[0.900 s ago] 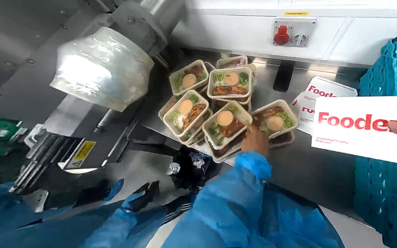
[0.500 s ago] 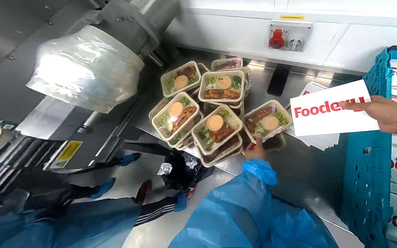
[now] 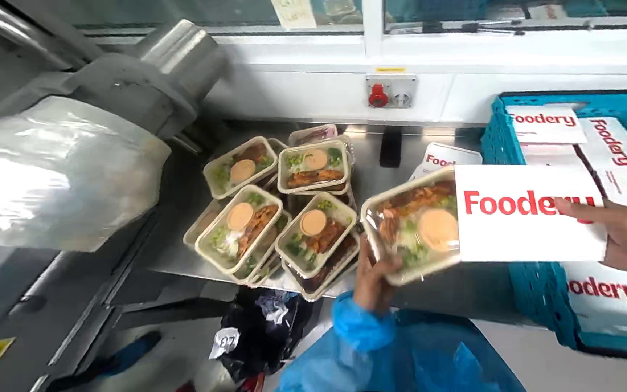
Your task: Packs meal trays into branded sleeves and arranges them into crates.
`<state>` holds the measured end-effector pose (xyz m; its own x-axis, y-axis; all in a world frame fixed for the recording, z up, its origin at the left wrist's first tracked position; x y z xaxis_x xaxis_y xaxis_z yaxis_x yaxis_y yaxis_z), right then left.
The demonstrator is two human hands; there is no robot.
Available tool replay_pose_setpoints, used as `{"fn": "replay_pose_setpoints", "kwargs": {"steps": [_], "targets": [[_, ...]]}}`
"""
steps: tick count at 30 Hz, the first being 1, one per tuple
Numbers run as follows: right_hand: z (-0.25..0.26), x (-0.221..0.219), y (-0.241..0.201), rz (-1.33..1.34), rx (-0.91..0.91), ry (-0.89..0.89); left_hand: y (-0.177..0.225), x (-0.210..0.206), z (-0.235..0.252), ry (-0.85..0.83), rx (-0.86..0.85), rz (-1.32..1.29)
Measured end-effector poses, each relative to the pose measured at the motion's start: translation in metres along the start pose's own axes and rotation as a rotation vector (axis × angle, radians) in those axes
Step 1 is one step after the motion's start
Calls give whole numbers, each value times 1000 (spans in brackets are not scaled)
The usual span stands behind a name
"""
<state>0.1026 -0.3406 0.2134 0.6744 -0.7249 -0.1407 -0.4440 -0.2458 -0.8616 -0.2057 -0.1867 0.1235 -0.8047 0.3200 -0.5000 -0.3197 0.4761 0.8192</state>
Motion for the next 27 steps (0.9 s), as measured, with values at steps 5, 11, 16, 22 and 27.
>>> {"fn": "replay_pose_setpoints", "kwargs": {"steps": [5, 11, 16, 22, 27], "targets": [[-92, -20, 52, 174, 185, -608, 61, 53, -80, -512, -61, 315], [-144, -49, 85, 180, 160, -623, 72, 89, -108, -661, -28, 428], [-167, -33, 95, 123, 238, -706, 45, 65, -115, -790, 77, 349], [-130, 33, 93, -3, 352, -168, -30, 20, -98, -186, 288, -208], [-91, 22, 112, 36, 236, -329, -43, -68, -45, -224, 249, 164]]}}
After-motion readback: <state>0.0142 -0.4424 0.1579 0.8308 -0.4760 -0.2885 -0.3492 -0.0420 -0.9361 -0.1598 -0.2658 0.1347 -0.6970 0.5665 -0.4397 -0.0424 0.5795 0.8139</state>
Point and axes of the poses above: each hand's wrist, its own z-axis towards the middle knuckle, its own x-axis out of the back of the hand, y = z × x, the point moved 6 cm from there along z, towards the middle knuckle, and after that the axes turned 9 degrees about z, right-handed, at the moved point
